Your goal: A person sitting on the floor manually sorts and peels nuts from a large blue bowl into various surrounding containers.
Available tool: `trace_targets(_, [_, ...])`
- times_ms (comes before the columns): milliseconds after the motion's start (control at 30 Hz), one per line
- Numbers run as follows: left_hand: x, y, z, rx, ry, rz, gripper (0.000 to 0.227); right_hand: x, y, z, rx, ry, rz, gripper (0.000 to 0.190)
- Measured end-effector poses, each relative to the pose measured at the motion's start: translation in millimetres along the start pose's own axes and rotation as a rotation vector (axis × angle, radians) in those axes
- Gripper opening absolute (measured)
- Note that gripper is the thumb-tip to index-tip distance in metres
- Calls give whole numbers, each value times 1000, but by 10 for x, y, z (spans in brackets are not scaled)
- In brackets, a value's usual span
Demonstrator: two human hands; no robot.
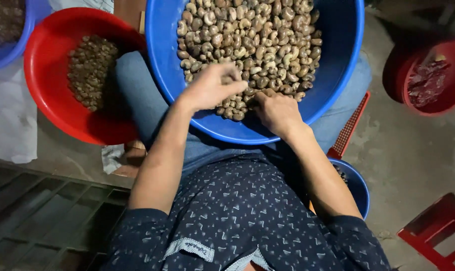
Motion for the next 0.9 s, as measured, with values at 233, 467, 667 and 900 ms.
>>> trace_targets(233, [-37,257,75,-1013,-104,-74,15,42,404,-345,89,211,335,14])
trace_targets(467, [3,231,-14,-784,-4,27,13,419,-20,-601,10,230,90,45])
trace_targets(667, [58,152,-315,400,-44,2,21,547,-261,-512,-32,88,-112,34])
trace_targets(900, [165,-187,-764,842,35,-96,28,437,-29,-493,27,37,-160,34])
Point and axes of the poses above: each hand's wrist, its own x-axis towards the middle knuckle, its own y-axis out of the back of the hand, z = x × y, the point moved 2 cm from there along x, towards the middle knuckle, and after that the axes turned 7 degrees about z, right-handed, at the moved point
